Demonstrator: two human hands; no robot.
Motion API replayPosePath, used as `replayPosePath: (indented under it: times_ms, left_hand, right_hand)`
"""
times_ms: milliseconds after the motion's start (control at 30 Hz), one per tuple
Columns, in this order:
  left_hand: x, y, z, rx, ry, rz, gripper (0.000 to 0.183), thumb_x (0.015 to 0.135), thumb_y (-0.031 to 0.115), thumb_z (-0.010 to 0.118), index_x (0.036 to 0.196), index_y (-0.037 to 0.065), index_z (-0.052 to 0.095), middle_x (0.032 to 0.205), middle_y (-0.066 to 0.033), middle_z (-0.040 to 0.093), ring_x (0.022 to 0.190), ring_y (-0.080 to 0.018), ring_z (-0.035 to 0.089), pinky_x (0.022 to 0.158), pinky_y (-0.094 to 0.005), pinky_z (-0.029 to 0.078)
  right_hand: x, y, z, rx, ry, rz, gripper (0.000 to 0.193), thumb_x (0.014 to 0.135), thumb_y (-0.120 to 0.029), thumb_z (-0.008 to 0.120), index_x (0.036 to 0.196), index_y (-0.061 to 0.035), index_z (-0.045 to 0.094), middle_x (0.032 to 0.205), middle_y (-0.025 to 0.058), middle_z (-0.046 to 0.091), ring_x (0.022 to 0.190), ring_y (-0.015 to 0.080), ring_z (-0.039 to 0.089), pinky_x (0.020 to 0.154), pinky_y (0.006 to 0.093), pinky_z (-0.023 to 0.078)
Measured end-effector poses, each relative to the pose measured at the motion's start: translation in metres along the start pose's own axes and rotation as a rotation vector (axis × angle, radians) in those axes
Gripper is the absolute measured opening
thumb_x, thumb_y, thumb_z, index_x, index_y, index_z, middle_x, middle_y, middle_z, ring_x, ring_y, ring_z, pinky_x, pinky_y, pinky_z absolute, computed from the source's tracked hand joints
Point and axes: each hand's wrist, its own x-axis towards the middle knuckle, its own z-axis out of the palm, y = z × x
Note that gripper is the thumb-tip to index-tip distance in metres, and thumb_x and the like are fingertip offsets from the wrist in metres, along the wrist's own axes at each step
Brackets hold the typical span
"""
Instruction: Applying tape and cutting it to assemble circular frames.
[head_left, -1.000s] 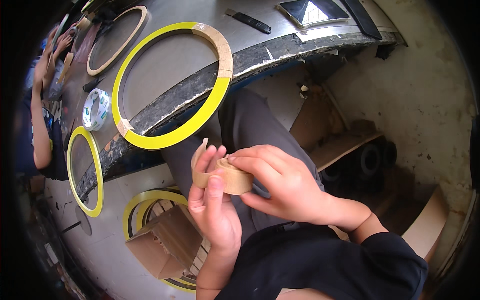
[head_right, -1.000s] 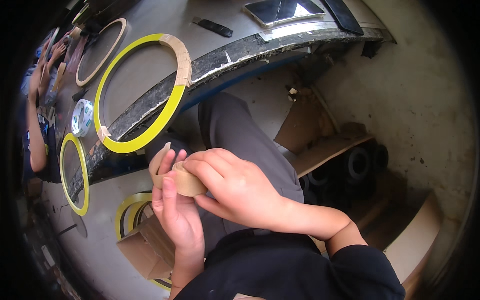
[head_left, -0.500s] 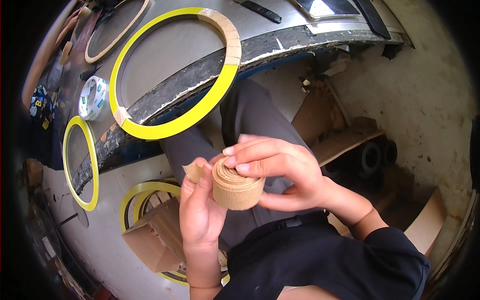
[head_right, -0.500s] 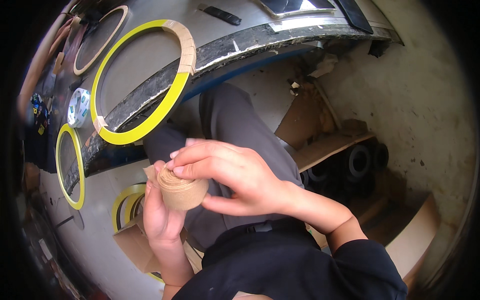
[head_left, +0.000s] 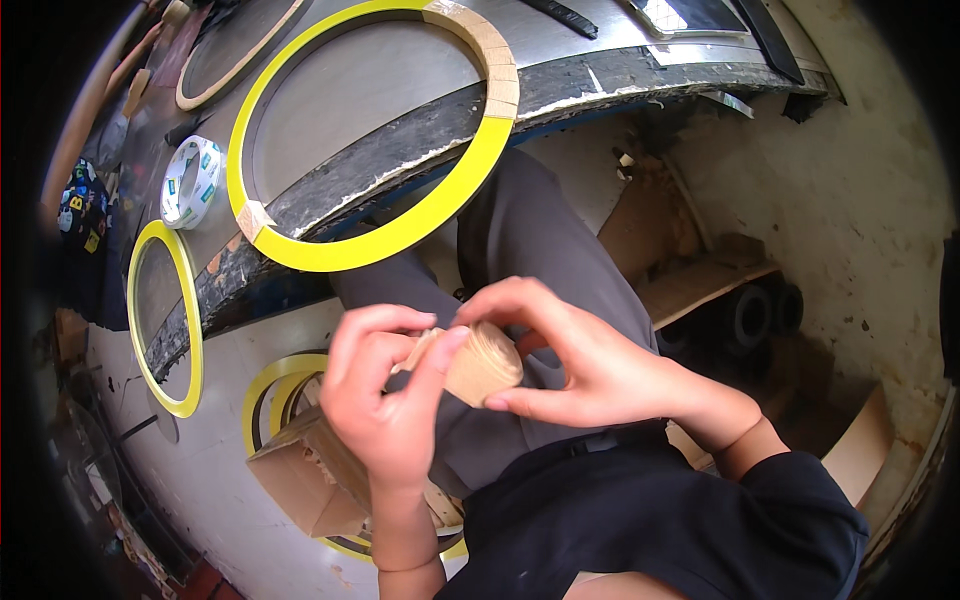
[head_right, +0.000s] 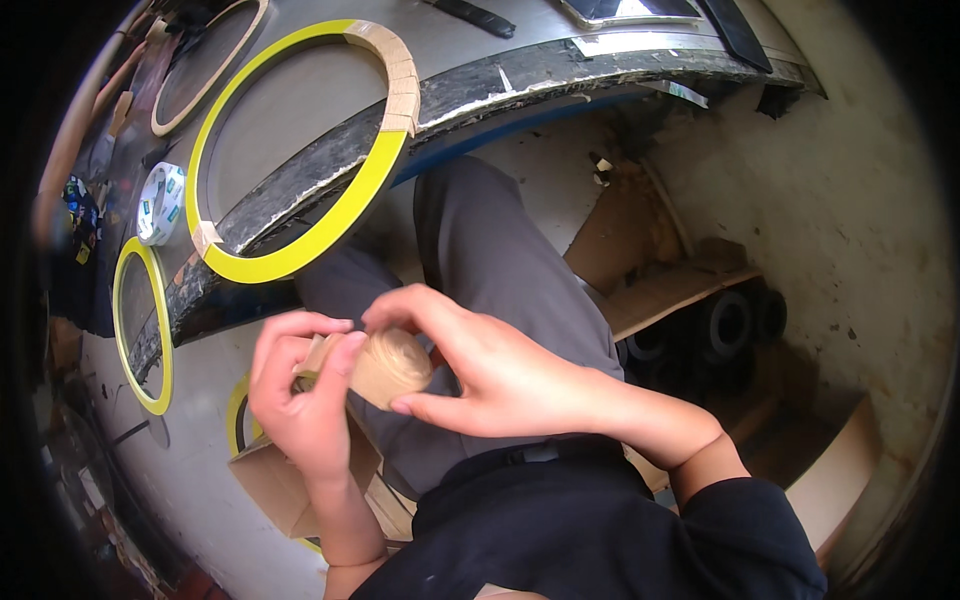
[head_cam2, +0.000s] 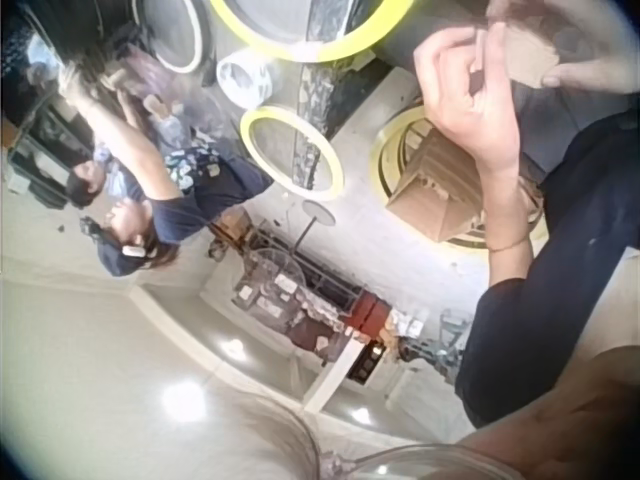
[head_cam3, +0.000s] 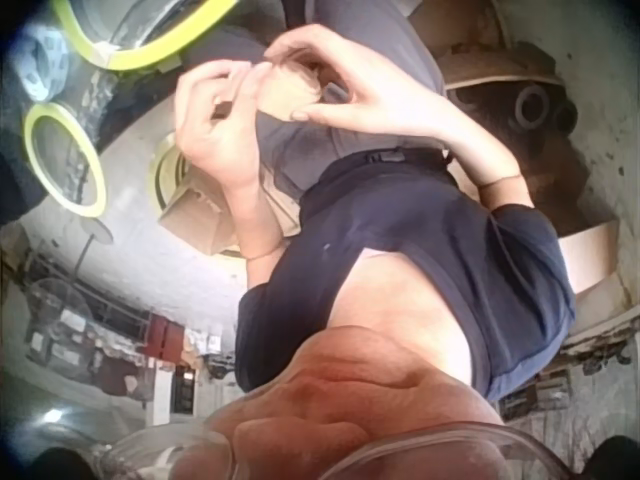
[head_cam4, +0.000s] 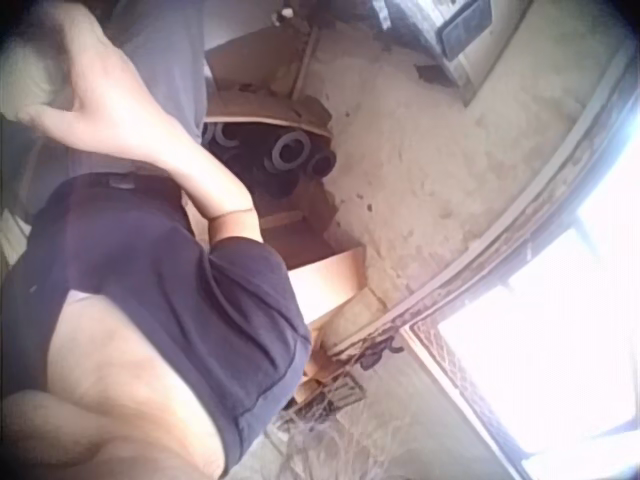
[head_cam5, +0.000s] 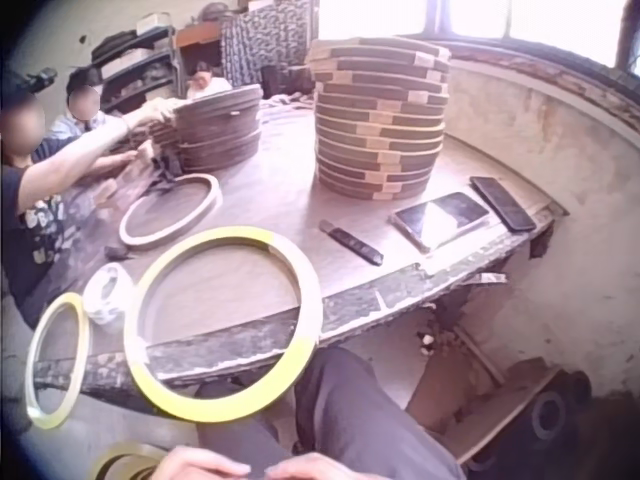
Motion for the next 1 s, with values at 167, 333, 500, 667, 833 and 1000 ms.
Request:
replayPosePath:
  times_ms: [167, 333, 500, 667, 833, 1000]
  left_hand:
    - [0.012, -0.008, 0.004, 0.223, 0.215, 0.289, 0.045, 0.073, 0.024, 0.091, 0.106, 0.005, 0.067, 0.109, -0.0094, 0.061, 0.099, -0.0256, 0.059, 0.077, -0.0362, 0.05]
    - [0.055, -0.02, -0.03, 0.769, 0.238, 0.523, 0.044, 0.081, 0.025, 0.081, 0.119, 0.007, 0.069, 0.116, -0.0078, 0.064, 0.107, -0.0297, 0.059, 0.101, -0.0459, 0.042]
    - [0.067, -0.031, -0.025, 0.551, 0.026, 0.605, 0.034, 0.078, 0.02, 0.081, 0.107, 0.005, 0.072, 0.099, -0.0072, 0.066, 0.098, -0.0285, 0.061, 0.096, -0.0452, 0.043]
    - [0.062, -0.026, 0.003, 0.485, 0.011, 0.669, 0.034, 0.075, 0.016, 0.083, 0.105, 0.004, 0.072, 0.098, -0.0064, 0.066, 0.096, -0.0279, 0.059, 0.087, -0.042, 0.046]
    - [0.063, -0.025, 0.0, 0.499, -0.006, 0.684, 0.033, 0.074, 0.015, 0.084, 0.103, 0.005, 0.072, 0.097, -0.006, 0.065, 0.091, -0.0277, 0.057, 0.084, -0.0408, 0.046]
    - [0.063, -0.016, -0.001, 0.393, 0.032, 0.49, 0.022, 0.084, 0.013, 0.077, 0.103, 0.003, 0.071, 0.096, -0.0091, 0.066, 0.093, -0.029, 0.059, 0.088, -0.041, 0.045]
  right_hand:
    - [0.007, 0.003, -0.012, 0.31, -0.194, 0.291, 0.054, 0.095, -0.016, 0.069, 0.141, -0.001, 0.045, 0.125, 0.01, 0.058, 0.109, 0.0182, 0.061, 0.09, 0.0314, 0.052]
    - [0.024, 0.021, -0.02, 0.585, -0.056, 0.508, 0.045, 0.102, -0.024, 0.056, 0.141, -0.0029, 0.047, 0.117, 0.0049, 0.063, 0.11, 0.0114, 0.061, 0.089, 0.0284, 0.054]
    - [0.046, 0.052, -0.014, 0.281, 0.021, 0.593, 0.035, 0.1, -0.029, 0.051, 0.126, -0.0068, 0.059, 0.1, 0.0005, 0.061, 0.084, 0.0072, 0.054, 0.067, 0.0239, 0.045]
    - [0.058, 0.043, -0.003, 0.318, 0.19, 0.496, 0.038, 0.103, -0.032, 0.049, 0.128, -0.0058, 0.059, 0.092, -0.0003, 0.06, 0.078, 0.0081, 0.056, 0.066, 0.0227, 0.046]
    - [0.061, 0.05, -0.011, 0.267, 0.104, 0.375, 0.039, 0.106, -0.033, 0.052, 0.129, -0.0031, 0.061, 0.107, 0.0034, 0.064, 0.093, 0.0102, 0.059, 0.081, 0.0271, 0.05]
    - [0.06, 0.049, -0.008, 0.491, 0.096, 0.092, 0.038, 0.107, -0.023, 0.051, 0.137, 0.0001, 0.057, 0.122, 0.007, 0.065, 0.115, 0.0154, 0.059, 0.104, 0.031, 0.045]
